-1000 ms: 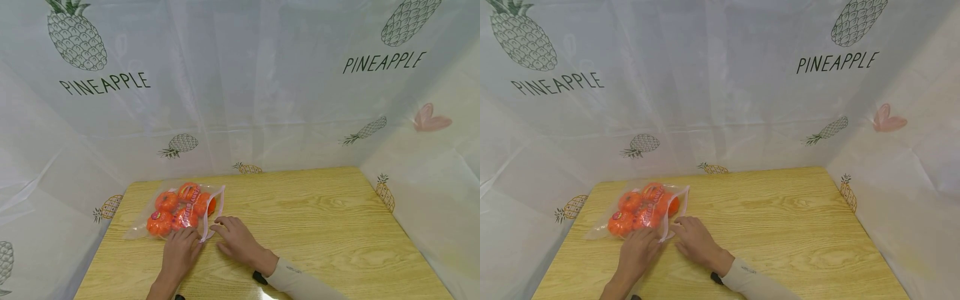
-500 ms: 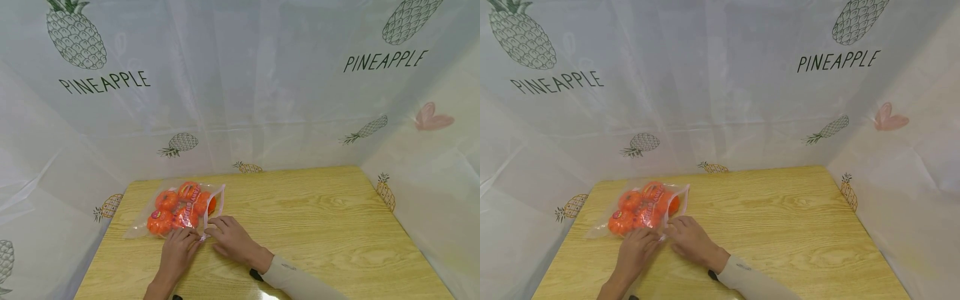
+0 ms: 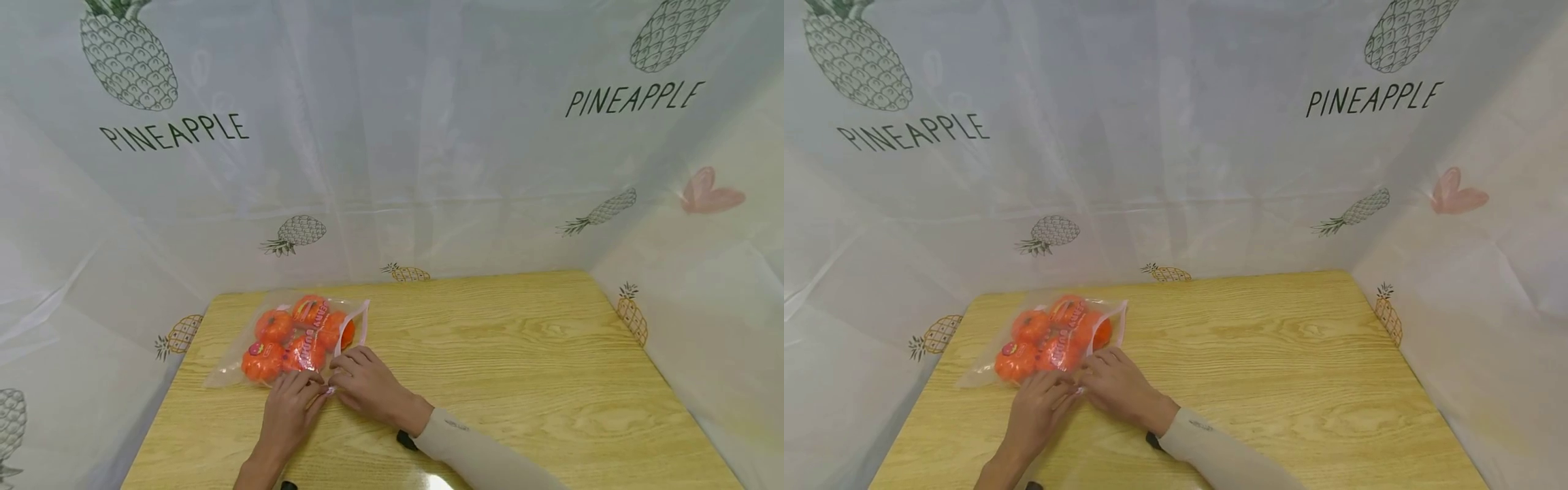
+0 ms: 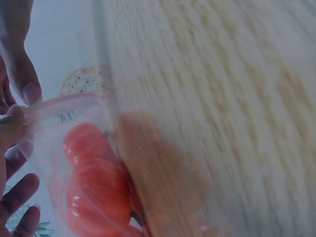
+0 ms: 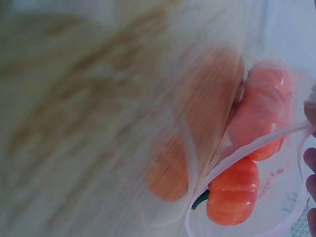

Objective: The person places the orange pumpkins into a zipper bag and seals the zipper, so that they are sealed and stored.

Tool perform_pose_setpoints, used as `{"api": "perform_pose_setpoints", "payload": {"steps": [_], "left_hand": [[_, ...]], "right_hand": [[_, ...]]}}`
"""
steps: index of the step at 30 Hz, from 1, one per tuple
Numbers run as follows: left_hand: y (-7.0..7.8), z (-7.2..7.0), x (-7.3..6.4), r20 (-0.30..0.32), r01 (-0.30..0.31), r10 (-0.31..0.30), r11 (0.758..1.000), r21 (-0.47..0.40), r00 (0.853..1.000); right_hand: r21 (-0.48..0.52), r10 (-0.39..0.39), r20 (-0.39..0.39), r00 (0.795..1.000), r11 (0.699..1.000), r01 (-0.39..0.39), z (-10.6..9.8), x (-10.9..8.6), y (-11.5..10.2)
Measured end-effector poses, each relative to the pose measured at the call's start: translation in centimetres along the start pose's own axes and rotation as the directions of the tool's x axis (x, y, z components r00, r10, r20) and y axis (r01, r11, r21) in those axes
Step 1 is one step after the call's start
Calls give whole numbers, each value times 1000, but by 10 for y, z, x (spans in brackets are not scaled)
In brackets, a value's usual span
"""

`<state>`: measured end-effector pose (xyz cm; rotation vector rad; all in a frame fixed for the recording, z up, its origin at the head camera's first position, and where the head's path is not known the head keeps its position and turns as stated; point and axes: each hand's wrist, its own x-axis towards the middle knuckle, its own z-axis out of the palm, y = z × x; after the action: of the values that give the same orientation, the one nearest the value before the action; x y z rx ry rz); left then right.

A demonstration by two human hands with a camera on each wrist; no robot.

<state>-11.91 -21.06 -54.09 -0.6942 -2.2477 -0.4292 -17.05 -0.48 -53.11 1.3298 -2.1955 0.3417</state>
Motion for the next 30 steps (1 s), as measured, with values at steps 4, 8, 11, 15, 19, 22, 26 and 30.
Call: {"api": "perform_pose_setpoints", "payload": {"steps": [4,8,11,15,19,22,26,30], "left_hand": [[0,0,-1,-34,-12,12,1000,-17,999],[-1,2,-2,-61,-25,23,999,-24,998],[-2,3,-2,-76,-29,27,999,-22,997],[-2,1,0,-97,-27,25,999,-21,995],[-2,0,1,-109,-25,21,999,-37,994],[-2,1,1,-114,-24,18,999,-47,993],[-2,3,1,-117,-9,0,997,-74,993],[-2,4,0,-116,9,-22,994,-110,993]], "right_hand": [[23,14,-11,1000,1000,-14,2,2,0],[52,31,1,1000,998,-31,2,3,1],[57,36,2,999,998,-36,2,3,2],[54,38,-16,999,998,-37,2,4,2],[66,46,-16,999,997,-45,3,4,2],[63,46,-23,999,997,-45,3,4,2],[48,41,-38,998,998,-39,5,4,4],[55,40,-43,998,998,-37,5,4,5]]}}
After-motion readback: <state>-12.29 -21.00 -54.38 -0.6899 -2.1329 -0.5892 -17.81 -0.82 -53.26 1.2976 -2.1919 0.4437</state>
